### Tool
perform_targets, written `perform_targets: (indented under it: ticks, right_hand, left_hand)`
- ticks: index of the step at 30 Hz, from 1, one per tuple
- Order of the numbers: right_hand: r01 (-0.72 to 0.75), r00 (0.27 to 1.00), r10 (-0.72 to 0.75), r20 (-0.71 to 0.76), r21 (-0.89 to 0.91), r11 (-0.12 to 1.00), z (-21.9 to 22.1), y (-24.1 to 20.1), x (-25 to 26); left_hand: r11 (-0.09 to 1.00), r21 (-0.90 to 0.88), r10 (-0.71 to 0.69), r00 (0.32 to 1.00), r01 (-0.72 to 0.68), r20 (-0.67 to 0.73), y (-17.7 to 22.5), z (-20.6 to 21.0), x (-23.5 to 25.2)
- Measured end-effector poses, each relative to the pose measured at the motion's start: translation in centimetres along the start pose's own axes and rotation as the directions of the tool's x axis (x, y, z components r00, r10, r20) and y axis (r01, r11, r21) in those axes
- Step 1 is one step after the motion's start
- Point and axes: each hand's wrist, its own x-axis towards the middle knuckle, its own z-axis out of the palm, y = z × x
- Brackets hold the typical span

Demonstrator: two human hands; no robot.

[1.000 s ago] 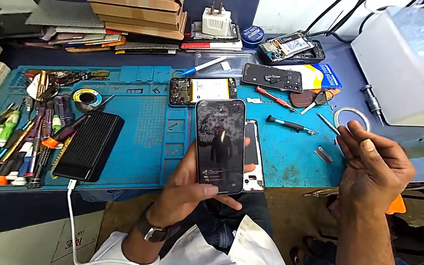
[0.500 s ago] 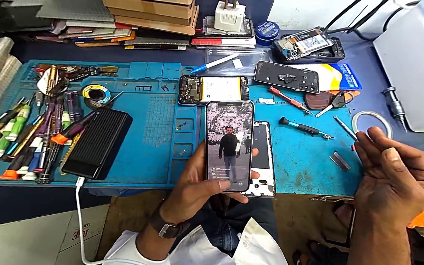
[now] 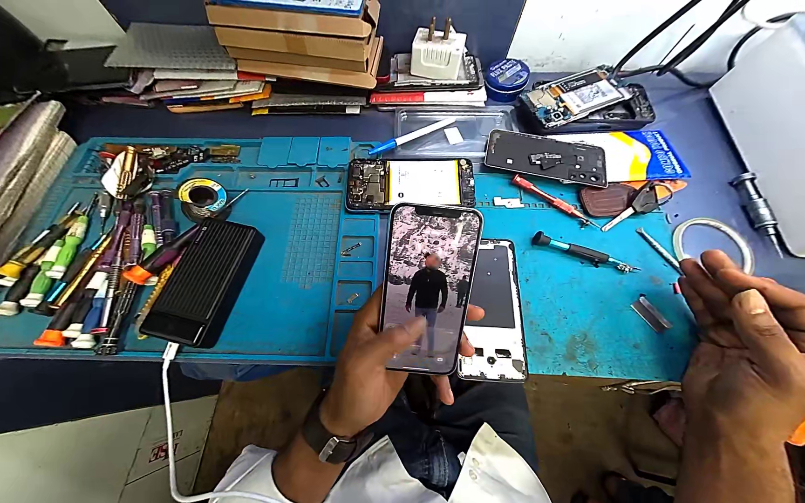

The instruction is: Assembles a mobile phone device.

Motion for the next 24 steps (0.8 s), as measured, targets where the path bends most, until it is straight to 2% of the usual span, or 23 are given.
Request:
perform_targets:
  ticks: [3, 11, 18, 24]
  right_hand:
    - [-0.004, 1.000, 0.004, 0.002, -0.001, 1.000, -0.08, 0.02, 0.01]
    - [0.002, 1.000, -0.002, -0.001, 0.008, 1.000, -0.16, 0.20, -0.04]
    - [0.009, 1.000, -0.009, 0.006, -0.001, 1.000, -0.26, 0.33, -0.07]
    - [0.010, 1.000, -0.010, 0.005, -0.009, 1.000, -0.39, 0.29, -0.12]
  left_hand:
    - [0.995, -0.096, -0.014, 0.999, 0.018, 0.042, -0.04, -0.37, -0.02]
    - [0.994, -0.108, -0.008, 0.999, 0.014, 0.052, -0.15, -0.42, -0.02]
    - [0.997, -0.071, -0.017, 0.999, 0.020, 0.042, -0.09, -0.32, 0.02]
    - [0.999, 0.045, 0.027, 0.999, -0.028, 0.025, -0.09, 0.05, -0.04]
